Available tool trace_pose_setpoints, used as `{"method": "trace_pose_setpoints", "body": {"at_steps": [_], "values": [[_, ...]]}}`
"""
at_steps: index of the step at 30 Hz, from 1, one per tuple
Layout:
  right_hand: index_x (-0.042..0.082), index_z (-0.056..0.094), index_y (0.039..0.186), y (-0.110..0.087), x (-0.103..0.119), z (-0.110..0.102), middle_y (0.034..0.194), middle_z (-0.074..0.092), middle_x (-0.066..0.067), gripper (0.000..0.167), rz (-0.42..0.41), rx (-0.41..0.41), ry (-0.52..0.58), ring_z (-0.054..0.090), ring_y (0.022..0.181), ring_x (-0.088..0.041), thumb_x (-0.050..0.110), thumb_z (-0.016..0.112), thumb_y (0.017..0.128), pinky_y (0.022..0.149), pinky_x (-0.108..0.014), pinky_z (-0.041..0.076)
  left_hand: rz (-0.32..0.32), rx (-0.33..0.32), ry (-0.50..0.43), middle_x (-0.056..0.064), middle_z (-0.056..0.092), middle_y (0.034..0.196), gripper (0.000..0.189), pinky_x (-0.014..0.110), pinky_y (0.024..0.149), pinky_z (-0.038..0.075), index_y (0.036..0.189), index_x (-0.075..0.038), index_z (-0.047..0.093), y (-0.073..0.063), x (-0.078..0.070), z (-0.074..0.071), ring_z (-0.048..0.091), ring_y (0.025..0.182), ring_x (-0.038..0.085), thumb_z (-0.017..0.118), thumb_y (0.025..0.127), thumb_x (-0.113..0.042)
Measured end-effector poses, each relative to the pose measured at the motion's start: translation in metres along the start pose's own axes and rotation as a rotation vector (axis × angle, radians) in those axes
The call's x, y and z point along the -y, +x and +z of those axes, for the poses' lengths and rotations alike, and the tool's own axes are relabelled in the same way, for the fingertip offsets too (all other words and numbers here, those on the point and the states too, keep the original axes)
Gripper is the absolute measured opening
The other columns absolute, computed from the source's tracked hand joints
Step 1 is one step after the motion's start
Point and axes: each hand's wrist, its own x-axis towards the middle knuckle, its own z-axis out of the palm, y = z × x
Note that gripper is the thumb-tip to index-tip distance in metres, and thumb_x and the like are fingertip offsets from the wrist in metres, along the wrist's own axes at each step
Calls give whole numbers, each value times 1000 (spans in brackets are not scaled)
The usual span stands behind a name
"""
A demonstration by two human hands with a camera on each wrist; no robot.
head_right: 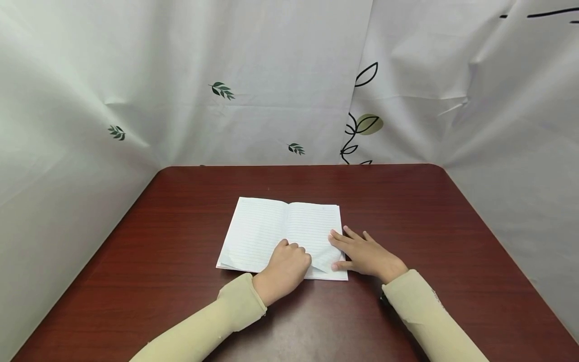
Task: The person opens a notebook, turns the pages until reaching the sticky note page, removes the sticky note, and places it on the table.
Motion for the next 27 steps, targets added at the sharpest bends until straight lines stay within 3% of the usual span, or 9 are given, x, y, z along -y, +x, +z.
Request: {"method": "trace_pose_setpoints", "body": {"at_steps": [5,12,21,27], "values": [[10,42,145,0,0,0,152,38,-12,72,0,6,6,24,141,-45,48,60,87,104,-71,20,-12,-35,-14,-6,67,65,13,30,58,37,68,-24,71,0,3,1,58,59,12,69,78,-18],[8,37,147,-1,-1,2,154,35,-13,76,-12,0,11,23,142,-46,48,60,87,104,-71,20,-48,-6,-71,-4,67,63,16,29,57,39,64,-21,70,1,8,2,59,55,10,69,79,-15],[-7,25,147,0,0,1,154,27,-25,96,58,-32,30,22,142,-46,49,67,82,105,-68,22,-94,-100,-220,-3,62,54,33,29,51,41,50,-19,56,-3,21,0,58,49,11,67,81,-18],[-11,23,146,1,-1,1,154,24,-28,98,78,-36,26,20,142,-46,50,67,82,106,-68,22,-130,-77,-346,-7,57,50,37,26,46,34,48,-20,52,-4,31,-1,44,43,8,67,81,-19]]}}
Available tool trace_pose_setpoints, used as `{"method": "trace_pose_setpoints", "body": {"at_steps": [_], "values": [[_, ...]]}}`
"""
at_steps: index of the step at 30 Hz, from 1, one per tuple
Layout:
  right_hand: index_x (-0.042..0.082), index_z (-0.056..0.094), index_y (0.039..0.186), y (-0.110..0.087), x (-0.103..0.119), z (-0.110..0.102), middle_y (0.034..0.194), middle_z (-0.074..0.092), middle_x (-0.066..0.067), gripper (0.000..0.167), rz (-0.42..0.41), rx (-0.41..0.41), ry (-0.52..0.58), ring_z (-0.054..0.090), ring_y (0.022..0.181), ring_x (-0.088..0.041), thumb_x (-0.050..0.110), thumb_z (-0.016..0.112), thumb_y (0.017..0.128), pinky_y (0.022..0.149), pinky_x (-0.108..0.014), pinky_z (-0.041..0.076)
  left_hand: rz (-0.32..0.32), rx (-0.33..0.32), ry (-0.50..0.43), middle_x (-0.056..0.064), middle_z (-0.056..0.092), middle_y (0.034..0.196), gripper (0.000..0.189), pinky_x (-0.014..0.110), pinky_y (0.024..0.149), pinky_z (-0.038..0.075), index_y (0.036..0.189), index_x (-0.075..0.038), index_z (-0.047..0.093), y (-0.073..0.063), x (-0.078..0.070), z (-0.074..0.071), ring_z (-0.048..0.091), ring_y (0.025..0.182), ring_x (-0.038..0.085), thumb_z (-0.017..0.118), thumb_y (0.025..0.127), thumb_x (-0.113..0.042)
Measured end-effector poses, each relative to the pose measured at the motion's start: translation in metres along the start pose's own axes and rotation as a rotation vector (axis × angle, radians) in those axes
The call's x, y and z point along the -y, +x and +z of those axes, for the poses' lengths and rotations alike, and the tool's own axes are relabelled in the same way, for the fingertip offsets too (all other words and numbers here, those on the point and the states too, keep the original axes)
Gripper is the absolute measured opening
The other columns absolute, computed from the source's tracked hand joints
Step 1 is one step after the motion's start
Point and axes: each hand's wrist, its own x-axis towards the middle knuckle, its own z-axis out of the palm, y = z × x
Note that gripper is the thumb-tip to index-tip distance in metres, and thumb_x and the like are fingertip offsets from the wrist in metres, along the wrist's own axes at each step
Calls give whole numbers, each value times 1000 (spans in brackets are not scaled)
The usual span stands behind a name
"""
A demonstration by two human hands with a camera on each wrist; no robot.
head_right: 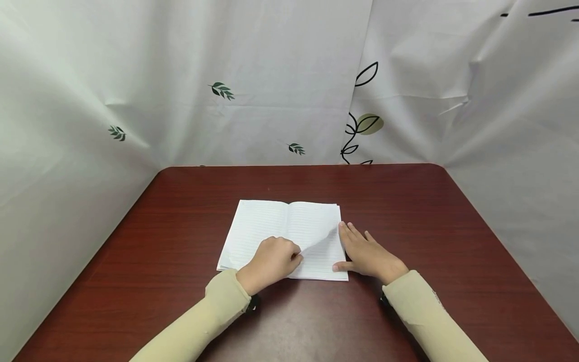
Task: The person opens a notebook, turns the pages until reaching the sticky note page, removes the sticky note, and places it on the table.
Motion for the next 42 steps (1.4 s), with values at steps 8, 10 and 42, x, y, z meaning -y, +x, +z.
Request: {"method": "trace_pose_setpoints", "body": {"at_steps": [8,10,42], "values": [[-5,26,148,-1,2,-2,154,27,-24,92,-18,26,-17,20,142,-46,48,65,85,105,-69,21,-151,57,-299,-11,30,47,44,20,44,23,50,-20,37,-1,18,-16,28,47,4,66,83,-21],[-4,26,148,-1,2,-2,155,27,-23,90,-25,31,-24,20,142,-46,47,65,85,105,-69,20,-190,50,-382,-11,30,49,44,20,45,24,50,-19,38,-2,23,-20,29,49,5,67,83,-22],[9,33,149,-2,3,-2,154,34,-12,84,-110,58,30,21,143,-45,53,62,83,104,-72,18,-565,34,-681,7,68,82,19,25,66,42,90,-1,73,-29,112,-42,52,72,12,71,83,-19]]}}
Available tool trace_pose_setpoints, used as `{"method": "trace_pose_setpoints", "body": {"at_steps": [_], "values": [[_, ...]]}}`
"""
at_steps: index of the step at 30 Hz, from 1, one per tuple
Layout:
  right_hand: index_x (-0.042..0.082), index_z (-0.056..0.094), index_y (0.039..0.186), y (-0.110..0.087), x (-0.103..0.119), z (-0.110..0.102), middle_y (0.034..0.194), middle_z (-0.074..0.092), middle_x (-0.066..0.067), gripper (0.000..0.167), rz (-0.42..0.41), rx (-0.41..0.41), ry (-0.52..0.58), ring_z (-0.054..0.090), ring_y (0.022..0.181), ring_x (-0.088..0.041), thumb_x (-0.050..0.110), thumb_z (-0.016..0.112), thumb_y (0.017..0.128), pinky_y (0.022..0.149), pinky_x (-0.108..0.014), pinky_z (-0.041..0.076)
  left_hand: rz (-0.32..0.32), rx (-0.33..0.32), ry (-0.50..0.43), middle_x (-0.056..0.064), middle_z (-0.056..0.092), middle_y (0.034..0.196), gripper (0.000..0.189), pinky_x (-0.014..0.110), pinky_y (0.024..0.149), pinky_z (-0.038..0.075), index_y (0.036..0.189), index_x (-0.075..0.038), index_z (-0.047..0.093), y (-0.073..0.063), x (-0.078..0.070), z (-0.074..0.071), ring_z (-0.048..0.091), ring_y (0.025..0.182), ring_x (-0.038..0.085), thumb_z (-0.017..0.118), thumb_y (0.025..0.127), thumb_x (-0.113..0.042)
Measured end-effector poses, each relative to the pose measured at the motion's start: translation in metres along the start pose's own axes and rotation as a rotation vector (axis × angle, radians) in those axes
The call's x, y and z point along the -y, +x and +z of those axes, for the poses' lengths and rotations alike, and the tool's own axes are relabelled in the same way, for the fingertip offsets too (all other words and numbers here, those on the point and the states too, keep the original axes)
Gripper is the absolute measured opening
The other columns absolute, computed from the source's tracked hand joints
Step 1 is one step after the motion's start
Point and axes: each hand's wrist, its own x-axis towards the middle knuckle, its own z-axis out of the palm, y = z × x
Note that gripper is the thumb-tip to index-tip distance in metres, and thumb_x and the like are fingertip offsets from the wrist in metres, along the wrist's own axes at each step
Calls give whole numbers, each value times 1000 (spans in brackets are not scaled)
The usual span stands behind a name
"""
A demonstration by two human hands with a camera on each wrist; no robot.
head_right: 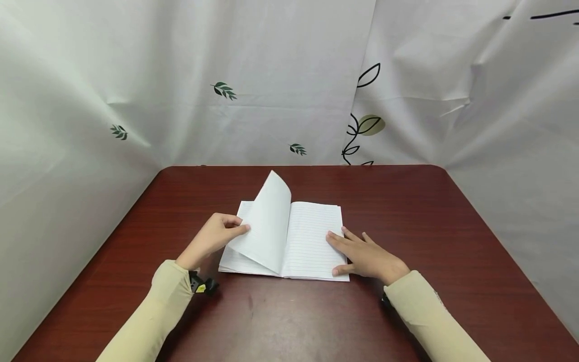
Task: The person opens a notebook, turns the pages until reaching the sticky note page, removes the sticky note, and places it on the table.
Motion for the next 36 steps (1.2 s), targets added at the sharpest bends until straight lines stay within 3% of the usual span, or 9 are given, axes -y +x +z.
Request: {"method": "trace_pose_setpoints", "body": {"at_steps": [4,13,16,21,36], "values": [[10,36,148,0,0,-1,153,36,-11,83,-11,5,-8,23,142,-45,53,62,83,104,-72,18,-22,23,36,3,66,78,18,25,65,42,85,-2,72,-3,9,-5,50,70,12,71,84,-20],[12,36,148,0,-2,-3,155,34,-10,83,8,43,-35,23,142,-44,54,62,82,104,-71,18,-17,141,80,-7,34,51,30,24,53,28,60,-11,54,-5,28,-14,30,53,9,68,85,-19],[11,36,148,1,-2,-4,155,32,-11,83,10,58,-26,22,143,-44,53,63,82,104,-71,18,-44,189,82,-5,39,50,34,24,51,26,57,-11,51,-6,34,-18,29,51,10,68,86,-20],[10,36,148,2,-2,-5,155,32,-12,85,12,70,-8,22,142,-44,52,65,80,104,-72,17,-90,224,94,1,53,53,31,25,50,29,58,-10,60,-8,43,-19,37,51,11,68,85,-21],[12,36,148,3,-3,-9,156,30,-9,92,36,112,47,18,144,-44,49,73,73,105,-72,14,-97,248,99,-2,52,51,32,24,48,23,57,-8,60,-8,52,-16,28,47,9,69,85,-20]]}}
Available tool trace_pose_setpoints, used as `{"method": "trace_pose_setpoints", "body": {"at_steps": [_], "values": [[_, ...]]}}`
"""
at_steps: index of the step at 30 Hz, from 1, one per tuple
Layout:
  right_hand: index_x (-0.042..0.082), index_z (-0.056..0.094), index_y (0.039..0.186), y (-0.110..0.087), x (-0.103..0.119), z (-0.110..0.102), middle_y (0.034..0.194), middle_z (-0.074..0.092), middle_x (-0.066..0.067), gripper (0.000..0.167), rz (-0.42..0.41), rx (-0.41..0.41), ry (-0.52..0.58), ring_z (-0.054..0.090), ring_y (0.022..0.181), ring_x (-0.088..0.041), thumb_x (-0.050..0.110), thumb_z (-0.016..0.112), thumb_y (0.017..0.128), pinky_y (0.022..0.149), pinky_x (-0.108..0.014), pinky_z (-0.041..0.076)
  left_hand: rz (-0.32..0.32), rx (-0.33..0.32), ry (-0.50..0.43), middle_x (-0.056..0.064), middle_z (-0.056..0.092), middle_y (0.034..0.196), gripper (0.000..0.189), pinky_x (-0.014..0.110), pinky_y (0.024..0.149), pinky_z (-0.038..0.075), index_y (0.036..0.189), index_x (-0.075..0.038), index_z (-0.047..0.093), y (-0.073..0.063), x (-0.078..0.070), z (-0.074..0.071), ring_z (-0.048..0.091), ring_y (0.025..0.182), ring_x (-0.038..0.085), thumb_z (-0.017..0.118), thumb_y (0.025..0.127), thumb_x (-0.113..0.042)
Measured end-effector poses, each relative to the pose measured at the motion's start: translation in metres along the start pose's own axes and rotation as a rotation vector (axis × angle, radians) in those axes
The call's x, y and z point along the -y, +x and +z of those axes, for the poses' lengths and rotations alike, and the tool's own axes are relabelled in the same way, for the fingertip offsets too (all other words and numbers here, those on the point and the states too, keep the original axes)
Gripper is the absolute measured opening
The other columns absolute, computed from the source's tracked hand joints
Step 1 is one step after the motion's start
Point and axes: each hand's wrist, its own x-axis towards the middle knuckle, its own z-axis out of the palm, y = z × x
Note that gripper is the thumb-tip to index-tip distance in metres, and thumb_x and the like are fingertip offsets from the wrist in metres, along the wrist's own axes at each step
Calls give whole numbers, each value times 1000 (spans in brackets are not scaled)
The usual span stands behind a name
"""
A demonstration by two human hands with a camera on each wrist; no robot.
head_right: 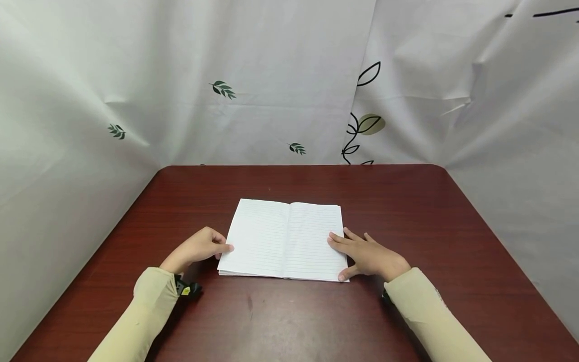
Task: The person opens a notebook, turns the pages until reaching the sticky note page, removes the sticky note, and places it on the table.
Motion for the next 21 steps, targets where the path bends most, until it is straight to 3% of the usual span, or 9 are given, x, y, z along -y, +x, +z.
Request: {"method": "trace_pose_setpoints", "body": {"at_steps": [21], "values": [[11,40,146,2,1,2,154,34,-10,93,11,-34,-16,21,143,-44,48,74,68,105,-71,15,-4,9,0,0,51,51,34,25,48,24,57,-6,59,-1,3,1,27,46,11,68,86,-20]]}}
